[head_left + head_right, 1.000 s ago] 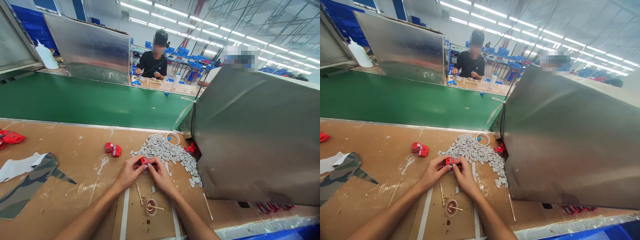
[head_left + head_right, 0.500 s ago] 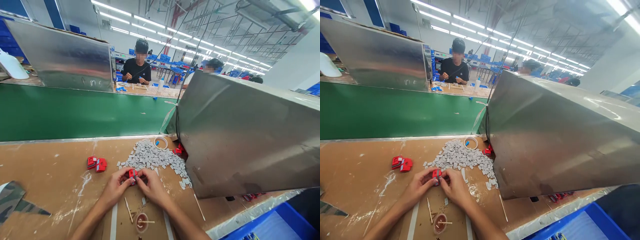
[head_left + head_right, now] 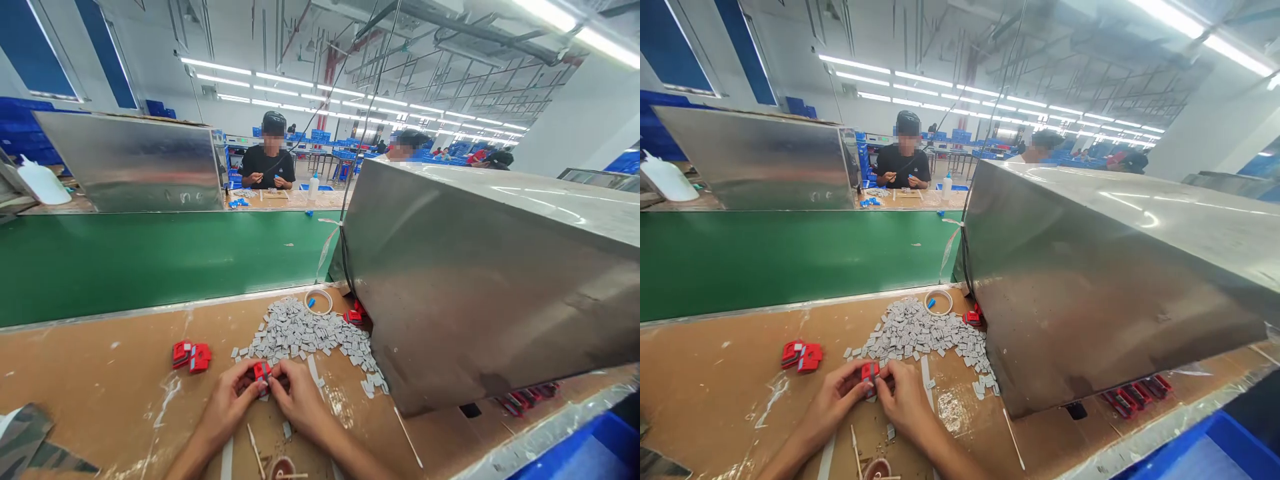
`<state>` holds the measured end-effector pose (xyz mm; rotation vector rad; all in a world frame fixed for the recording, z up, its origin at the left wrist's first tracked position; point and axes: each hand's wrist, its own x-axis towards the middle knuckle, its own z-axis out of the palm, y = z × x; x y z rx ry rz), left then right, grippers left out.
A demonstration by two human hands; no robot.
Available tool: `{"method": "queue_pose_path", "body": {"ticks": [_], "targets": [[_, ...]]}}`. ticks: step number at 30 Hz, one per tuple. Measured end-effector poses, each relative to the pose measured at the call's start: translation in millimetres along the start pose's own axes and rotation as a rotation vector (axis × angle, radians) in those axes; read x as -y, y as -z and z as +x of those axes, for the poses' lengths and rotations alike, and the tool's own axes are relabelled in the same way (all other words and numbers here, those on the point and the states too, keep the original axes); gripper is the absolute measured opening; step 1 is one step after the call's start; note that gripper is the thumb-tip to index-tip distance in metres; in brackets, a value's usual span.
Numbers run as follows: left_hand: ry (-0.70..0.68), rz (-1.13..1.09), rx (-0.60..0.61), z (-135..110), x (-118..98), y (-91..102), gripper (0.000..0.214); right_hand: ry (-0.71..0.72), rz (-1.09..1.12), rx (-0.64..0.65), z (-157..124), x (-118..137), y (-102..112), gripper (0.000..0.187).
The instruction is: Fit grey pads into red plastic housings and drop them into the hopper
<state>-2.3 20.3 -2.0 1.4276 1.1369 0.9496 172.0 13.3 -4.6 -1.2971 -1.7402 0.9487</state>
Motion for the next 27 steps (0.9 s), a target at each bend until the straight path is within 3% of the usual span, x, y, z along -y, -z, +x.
{"method": "queue_pose_path", "body": {"ticks": [6, 16, 27], "targets": [[0.037, -0.050, -0.015, -0.5, -1.3, -0.5, 0.054, -0.038, 0.088, 0.104, 2.0, 4.5, 8.8, 0.013], [0.012, -0.065, -0.002, -1.6, -6.7, -4.0, 0.043, -0.022, 0.033, 0.042, 1.0, -2.1, -0.2, 0.011], [-0.017, 0.001, -0.012, -2.9, -3.0, -3.9, 0.040, -0.011, 0.065, 0.062, 0.3, 0.0, 1.2, 0.012]]}}
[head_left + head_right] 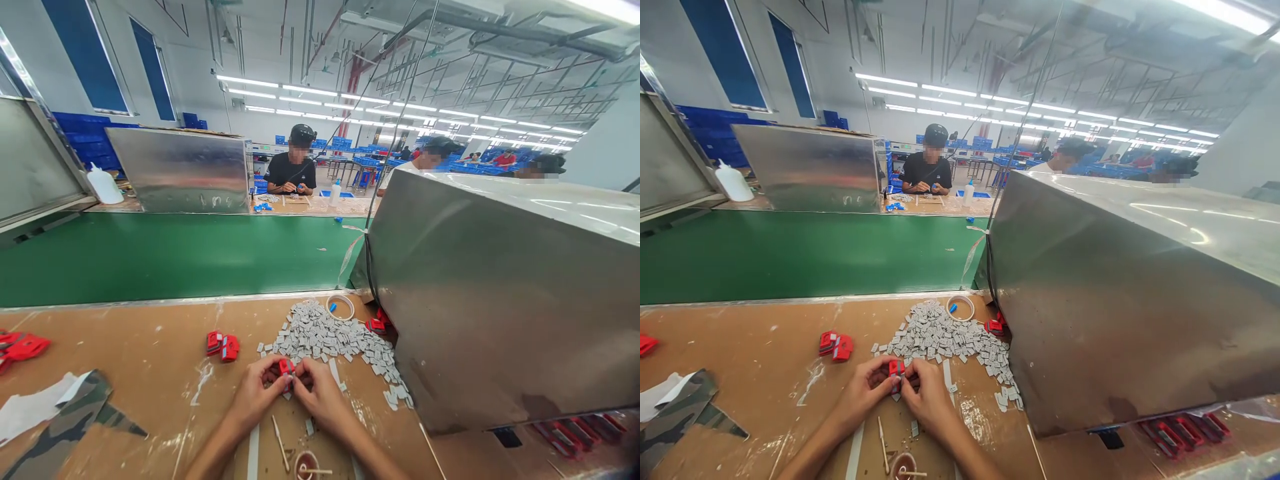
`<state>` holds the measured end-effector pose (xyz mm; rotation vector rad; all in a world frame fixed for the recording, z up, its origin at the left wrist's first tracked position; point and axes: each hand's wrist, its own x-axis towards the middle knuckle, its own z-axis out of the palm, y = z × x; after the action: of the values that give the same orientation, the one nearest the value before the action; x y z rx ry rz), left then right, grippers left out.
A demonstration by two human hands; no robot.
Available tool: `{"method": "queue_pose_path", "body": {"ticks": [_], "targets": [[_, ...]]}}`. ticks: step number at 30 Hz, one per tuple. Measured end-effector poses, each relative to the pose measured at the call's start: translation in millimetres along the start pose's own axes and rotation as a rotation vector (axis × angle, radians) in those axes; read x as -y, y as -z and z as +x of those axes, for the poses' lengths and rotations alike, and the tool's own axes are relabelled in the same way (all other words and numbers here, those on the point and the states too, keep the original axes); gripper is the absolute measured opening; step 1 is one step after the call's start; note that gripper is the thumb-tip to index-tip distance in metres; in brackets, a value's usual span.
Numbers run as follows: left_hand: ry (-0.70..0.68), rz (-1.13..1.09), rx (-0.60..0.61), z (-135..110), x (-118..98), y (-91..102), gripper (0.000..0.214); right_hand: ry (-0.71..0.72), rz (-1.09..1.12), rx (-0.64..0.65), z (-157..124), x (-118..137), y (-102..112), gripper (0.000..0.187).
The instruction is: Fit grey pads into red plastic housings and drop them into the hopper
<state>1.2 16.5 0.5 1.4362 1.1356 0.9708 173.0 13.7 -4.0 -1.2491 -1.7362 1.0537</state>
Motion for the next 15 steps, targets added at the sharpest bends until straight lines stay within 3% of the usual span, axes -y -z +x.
{"method": "queue_pose_path", "body": {"ticks": [9, 15], "targets": [[-0.056, 0.095, -0.044, -4, -9, -3.7, 0.029, 0.033, 0.043, 0.063, -2, -2, 4, 0.009], [-0.074, 0.119, -0.078, -4, -7, -9.5, 0.021, 0.014, 0.168, 0.073, 0, -18, 4, 0.024]]}}
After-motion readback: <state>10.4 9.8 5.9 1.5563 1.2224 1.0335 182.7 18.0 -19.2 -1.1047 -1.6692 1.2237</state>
